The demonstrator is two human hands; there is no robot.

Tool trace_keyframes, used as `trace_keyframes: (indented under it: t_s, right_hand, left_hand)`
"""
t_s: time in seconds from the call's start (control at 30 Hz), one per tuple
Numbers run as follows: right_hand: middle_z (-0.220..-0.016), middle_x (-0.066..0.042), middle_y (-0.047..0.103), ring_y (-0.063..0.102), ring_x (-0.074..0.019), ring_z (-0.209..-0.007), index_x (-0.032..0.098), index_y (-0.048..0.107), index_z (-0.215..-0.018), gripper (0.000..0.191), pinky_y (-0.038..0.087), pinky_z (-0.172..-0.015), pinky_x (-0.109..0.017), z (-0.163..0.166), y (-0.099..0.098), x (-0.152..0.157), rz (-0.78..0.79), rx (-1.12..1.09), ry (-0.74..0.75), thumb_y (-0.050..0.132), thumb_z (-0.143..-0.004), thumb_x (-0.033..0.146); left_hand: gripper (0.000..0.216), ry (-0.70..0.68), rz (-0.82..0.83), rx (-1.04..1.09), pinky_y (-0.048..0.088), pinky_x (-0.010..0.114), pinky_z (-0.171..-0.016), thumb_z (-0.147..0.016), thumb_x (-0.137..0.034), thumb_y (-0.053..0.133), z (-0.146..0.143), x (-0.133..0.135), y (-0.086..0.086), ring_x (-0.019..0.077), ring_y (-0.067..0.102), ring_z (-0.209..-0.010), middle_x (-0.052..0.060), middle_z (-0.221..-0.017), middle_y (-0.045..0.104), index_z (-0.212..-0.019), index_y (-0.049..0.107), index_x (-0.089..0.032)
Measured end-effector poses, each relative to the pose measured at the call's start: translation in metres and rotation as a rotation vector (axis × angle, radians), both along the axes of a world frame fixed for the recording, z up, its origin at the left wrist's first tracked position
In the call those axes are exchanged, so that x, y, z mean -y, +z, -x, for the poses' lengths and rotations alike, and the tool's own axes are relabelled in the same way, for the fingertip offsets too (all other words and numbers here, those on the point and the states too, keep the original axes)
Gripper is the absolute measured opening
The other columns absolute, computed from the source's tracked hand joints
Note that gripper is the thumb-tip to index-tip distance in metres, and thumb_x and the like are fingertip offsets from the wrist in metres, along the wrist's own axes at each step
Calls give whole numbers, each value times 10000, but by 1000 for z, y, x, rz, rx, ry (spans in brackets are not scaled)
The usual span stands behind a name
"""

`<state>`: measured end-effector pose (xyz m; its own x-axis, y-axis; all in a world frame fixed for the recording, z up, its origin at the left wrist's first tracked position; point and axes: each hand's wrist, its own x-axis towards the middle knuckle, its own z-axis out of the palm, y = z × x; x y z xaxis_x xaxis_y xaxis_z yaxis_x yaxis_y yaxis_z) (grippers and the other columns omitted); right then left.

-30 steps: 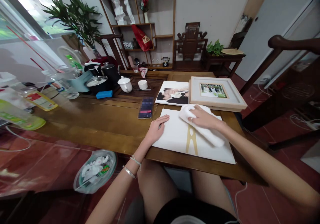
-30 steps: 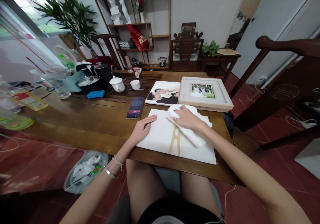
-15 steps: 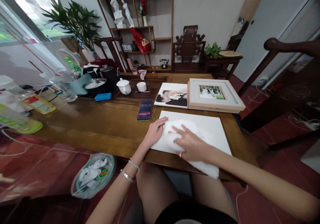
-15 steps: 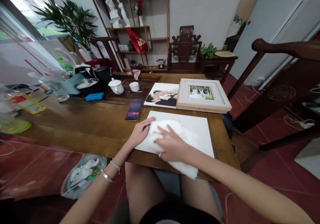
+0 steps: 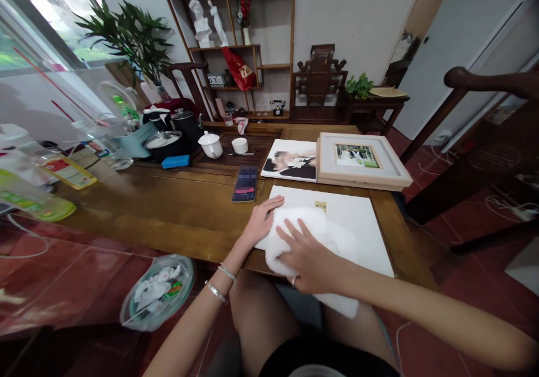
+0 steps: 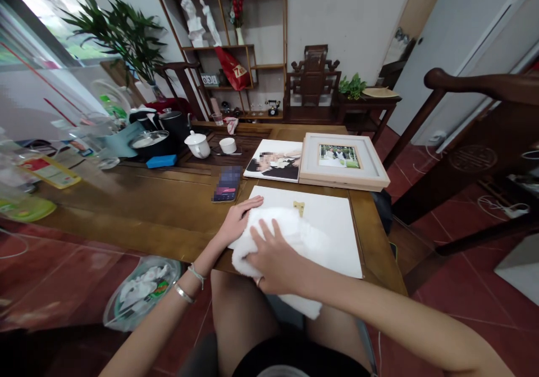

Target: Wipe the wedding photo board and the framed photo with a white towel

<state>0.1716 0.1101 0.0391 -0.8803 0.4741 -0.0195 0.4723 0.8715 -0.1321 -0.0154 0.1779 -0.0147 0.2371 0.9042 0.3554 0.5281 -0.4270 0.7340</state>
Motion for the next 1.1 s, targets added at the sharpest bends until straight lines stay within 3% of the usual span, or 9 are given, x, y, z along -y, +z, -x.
trace_keyframes:
  t_s: [0.13, 0.33, 0.43, 0.6, 0.7, 0.8, 0.93, 1.03, 1.1]
  right_hand:
    - [-1464, -213, 342, 195, -454, -1363, 152, 672, -1055, 378, 128, -1068, -633, 9, -5, 7, -14, -31, -83, 634, -736, 351]
    - [-1432, -236, 385, 267, -453, -1335, 139, 606, -1201, 457, 191, -1034, -646, 18, 3, -40, -53, 79, -309, 599, -775, 303]
    - [-1420, -249, 392, 274, -465, -1328, 124, 636, -1162, 443, 182, -1043, -636, 17, 7, -37, -68, 100, -233, 623, -747, 279]
    - [-1446, -250, 353, 235, -485, -1338, 129, 702, -1019, 365, 149, -1067, -629, 2, 3, 14, 1, 40, 37, 673, -706, 314]
    - [-1445, -232, 367, 241, -439, -1355, 132, 709, -995, 371, 175, -1099, -560, -14, 1, 20, 50, 2, 101, 701, -680, 327]
    - [-1394, -216, 447, 308, -369, -1347, 121, 698, -1011, 350, 235, -1105, -489, -28, 2, -6, 42, -39, -2, 673, -697, 272]
    - [-1286, -266, 533, 407, -352, -1291, 70, 679, -1029, 318, 310, -1060, -479, -39, 9, -57, -66, -8, -174, 616, -752, 213]
    - [-1201, -275, 586, 437, -354, -1265, 48, 677, -1023, 318, 315, -1050, -476, -41, 11, -76, -110, 17, -167, 610, -755, 206]
    - [-1172, -242, 613, 438, -351, -1263, 70, 688, -1013, 320, 304, -1057, -475, -40, 10, -72, -109, 14, -126, 625, -730, 207]
  left_hand:
    - [399, -2, 4, 10, 379, 417, -1106, -837, -101, 412, 1, 0, -1, 202, 544, -1235, 82, -1248, 637, -1128, 679, -158]
    - [370, 4, 4, 25, 407, 420, -1081, -823, -114, 462, 1, -1, -4, 222, 547, -1231, 84, -1246, 639, -1112, 686, -164]
    - [373, 14, 16, 19, 412, 416, -1077, -821, -107, 455, 1, -1, -3, 222, 551, -1227, 81, -1242, 642, -1104, 690, -167]
    - [409, 6, 1, 4, 375, 410, -1109, -828, -86, 404, 0, -1, -2, 198, 538, -1241, 77, -1244, 641, -1123, 680, -156]
    - [404, 3, -10, -1, 373, 413, -1111, -835, -91, 396, 0, -1, -4, 198, 534, -1246, 91, -1245, 638, -1120, 679, -135]
    - [416, 18, -12, 1, 373, 415, -1113, -819, -76, 398, -1, -2, -6, 196, 542, -1238, 80, -1237, 644, -1112, 684, -147]
    - [420, 28, -12, 11, 379, 406, -1110, -808, -72, 400, -1, -2, -6, 191, 550, -1228, 73, -1235, 646, -1100, 691, -154]
    - [416, 30, -15, 9, 378, 401, -1110, -812, -78, 398, -1, -2, -6, 187, 554, -1224, 71, -1228, 651, -1095, 693, -155]
    - [419, 26, -17, 8, 380, 400, -1109, -812, -78, 399, -1, -2, -6, 183, 552, -1226, 62, -1229, 651, -1099, 692, -165]
